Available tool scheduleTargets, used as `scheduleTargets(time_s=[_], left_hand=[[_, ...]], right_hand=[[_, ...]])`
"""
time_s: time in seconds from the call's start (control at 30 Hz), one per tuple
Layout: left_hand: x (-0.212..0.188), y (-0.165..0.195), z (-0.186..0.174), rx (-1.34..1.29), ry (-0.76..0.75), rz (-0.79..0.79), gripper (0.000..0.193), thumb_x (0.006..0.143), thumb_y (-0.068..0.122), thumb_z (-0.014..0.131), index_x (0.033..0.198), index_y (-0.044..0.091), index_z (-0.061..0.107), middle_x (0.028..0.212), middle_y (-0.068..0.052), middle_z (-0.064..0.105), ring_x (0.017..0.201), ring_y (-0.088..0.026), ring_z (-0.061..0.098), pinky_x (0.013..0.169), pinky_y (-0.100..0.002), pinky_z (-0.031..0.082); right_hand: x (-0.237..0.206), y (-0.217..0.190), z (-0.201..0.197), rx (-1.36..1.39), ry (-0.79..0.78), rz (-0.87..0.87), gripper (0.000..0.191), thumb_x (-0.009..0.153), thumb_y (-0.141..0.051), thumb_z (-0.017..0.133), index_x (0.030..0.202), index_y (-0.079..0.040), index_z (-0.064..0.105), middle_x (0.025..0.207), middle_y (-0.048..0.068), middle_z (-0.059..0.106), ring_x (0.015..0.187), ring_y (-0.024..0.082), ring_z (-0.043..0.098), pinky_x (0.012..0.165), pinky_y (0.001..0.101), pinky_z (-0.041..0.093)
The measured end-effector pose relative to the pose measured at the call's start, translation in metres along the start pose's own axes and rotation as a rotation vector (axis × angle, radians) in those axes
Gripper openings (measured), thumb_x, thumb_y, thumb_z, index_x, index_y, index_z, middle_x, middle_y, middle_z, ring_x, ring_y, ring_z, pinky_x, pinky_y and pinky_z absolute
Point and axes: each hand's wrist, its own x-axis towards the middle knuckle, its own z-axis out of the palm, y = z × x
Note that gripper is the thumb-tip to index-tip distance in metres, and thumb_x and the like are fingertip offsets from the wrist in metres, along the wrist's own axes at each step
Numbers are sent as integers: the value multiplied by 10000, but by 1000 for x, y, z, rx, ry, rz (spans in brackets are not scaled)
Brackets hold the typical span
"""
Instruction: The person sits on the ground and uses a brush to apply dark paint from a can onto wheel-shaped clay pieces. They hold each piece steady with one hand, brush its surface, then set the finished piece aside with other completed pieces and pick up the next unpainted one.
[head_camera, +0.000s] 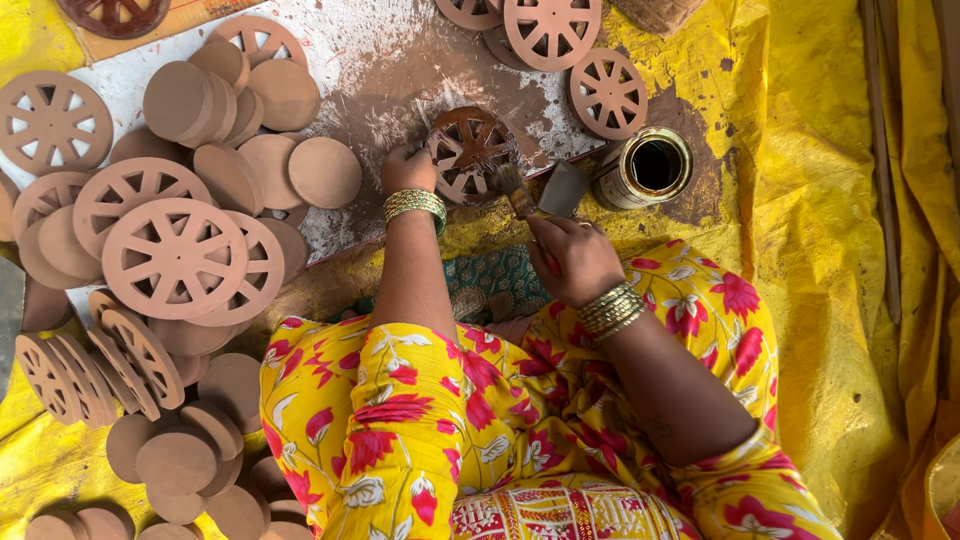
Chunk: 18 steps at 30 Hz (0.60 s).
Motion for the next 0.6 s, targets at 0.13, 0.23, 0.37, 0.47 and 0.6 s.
scheduleTargets(time_s=[0.13, 0.23, 0.37, 0.47, 0.6], left_hand=[[3, -5, 0, 28, 30, 61, 283, 844, 179, 663, 1038, 10, 780, 915, -178, 784, 812, -289, 760, 767, -418, 561], [6, -8, 0, -5, 34, 91, 299, 835, 187, 678, 1056, 5, 763, 923, -185, 779, 829, -297, 759, 770, -417, 560], [6, -7, -2, 17, 42, 111, 300, 828, 195, 691, 1040, 0, 773, 949, -191, 778, 865, -303, 754, 806, -416, 557], [5, -5, -3, 5, 36, 83, 305, 826, 200, 688, 1046, 4, 768, 960, -190, 779, 875, -307, 758, 813, -422, 558], [4, -5, -2, 72, 56, 59, 312, 830, 213, 688, 1057, 16, 771, 968, -202, 772, 880, -315, 758, 824, -420, 558]], right_hand=[[-4, -2, -5, 45, -11, 33, 341, 954, -209, 666, 1269, -77, 673, 1112, 159, 749, 981, 336, 726, 896, 477, 559], [3, -9, 3, 51, 7, -4, 354, 959, -203, 665, 1283, -61, 664, 1128, 171, 745, 963, 331, 731, 884, 472, 559], [6, -10, 5, -2, 45, -51, 345, 923, -197, 682, 1245, -75, 686, 1076, 161, 763, 910, 336, 736, 851, 486, 565], [3, 0, -2, 55, 53, -13, 306, 947, -209, 681, 1226, -84, 688, 1005, 157, 764, 862, 318, 748, 819, 460, 593], [12, 9, 1, 54, 149, -26, 343, 954, -189, 682, 1271, -57, 672, 1020, 184, 762, 842, 333, 747, 778, 445, 595]])
